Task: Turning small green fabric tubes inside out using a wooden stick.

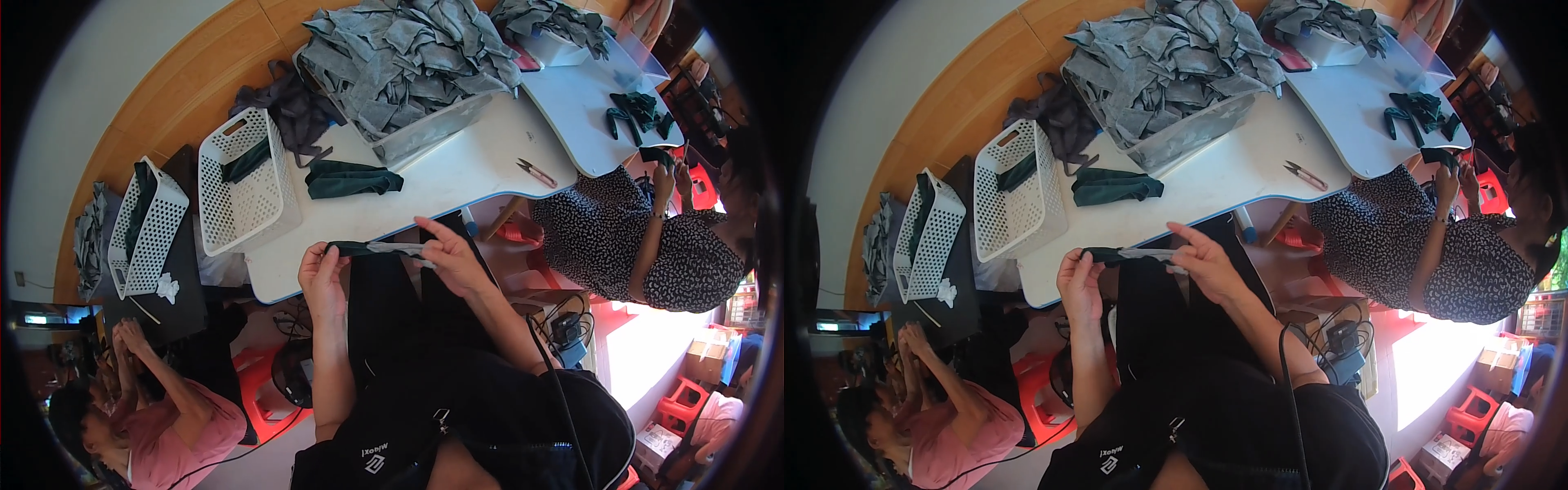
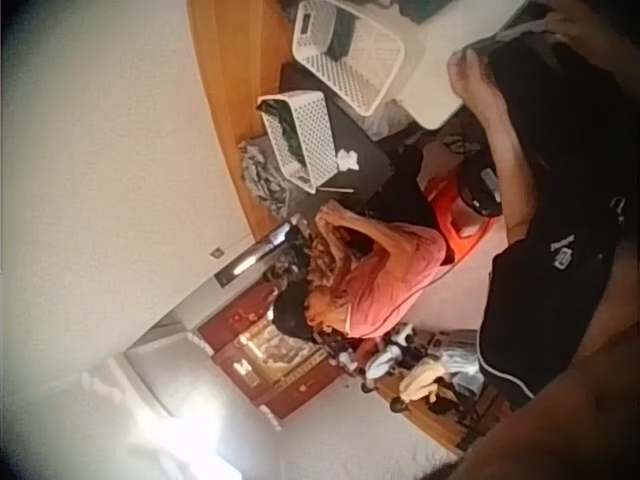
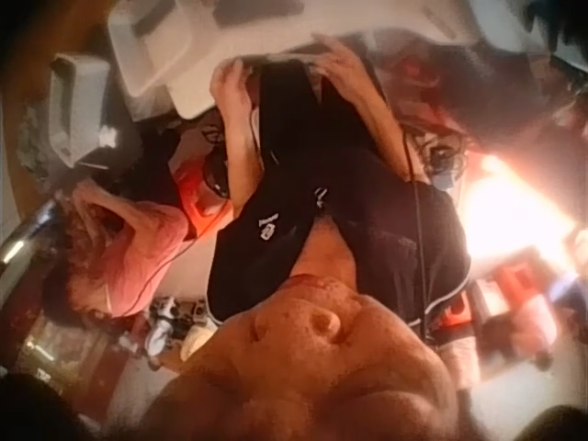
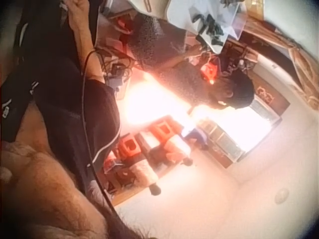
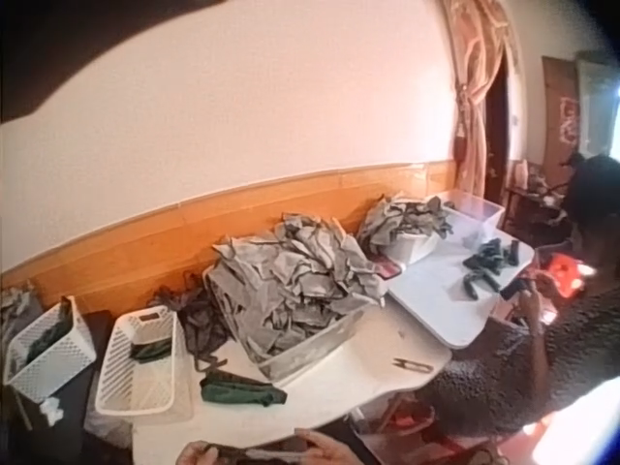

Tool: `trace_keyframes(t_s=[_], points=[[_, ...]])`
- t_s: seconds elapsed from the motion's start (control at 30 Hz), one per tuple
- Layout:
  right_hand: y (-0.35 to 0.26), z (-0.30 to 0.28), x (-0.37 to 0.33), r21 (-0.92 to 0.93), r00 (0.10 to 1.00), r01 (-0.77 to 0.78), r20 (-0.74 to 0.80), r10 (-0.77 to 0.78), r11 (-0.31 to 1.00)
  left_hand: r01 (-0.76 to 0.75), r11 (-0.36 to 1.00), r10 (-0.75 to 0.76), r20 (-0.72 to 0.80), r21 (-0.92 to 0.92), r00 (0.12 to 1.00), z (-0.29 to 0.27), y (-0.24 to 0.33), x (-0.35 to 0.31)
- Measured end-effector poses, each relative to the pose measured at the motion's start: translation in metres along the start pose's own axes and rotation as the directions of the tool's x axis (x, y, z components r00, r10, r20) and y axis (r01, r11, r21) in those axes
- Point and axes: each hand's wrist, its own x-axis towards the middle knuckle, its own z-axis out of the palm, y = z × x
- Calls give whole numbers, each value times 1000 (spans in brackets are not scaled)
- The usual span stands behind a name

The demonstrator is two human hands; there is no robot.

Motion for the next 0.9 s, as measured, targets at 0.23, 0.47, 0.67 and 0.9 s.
trace_keyframes(t_s=[0.23,0.47,0.67,0.9], points=[[-20,11,7,143,993,-95,-56,104,985,-90,964,19,272,251,962,11,-19,-25],[-24,15,11,247,990,-59,-109,88,967,24,949,-97,219,313,971,24,-36,-24],[-8,31,1,-572,954,48,-216,-206,819,186,981,-190,73,60,979,24,-45,-18],[-7,32,6,-697,980,-56,-174,-93,715,316,948,-319,110,47,941,27,-34,-23]])
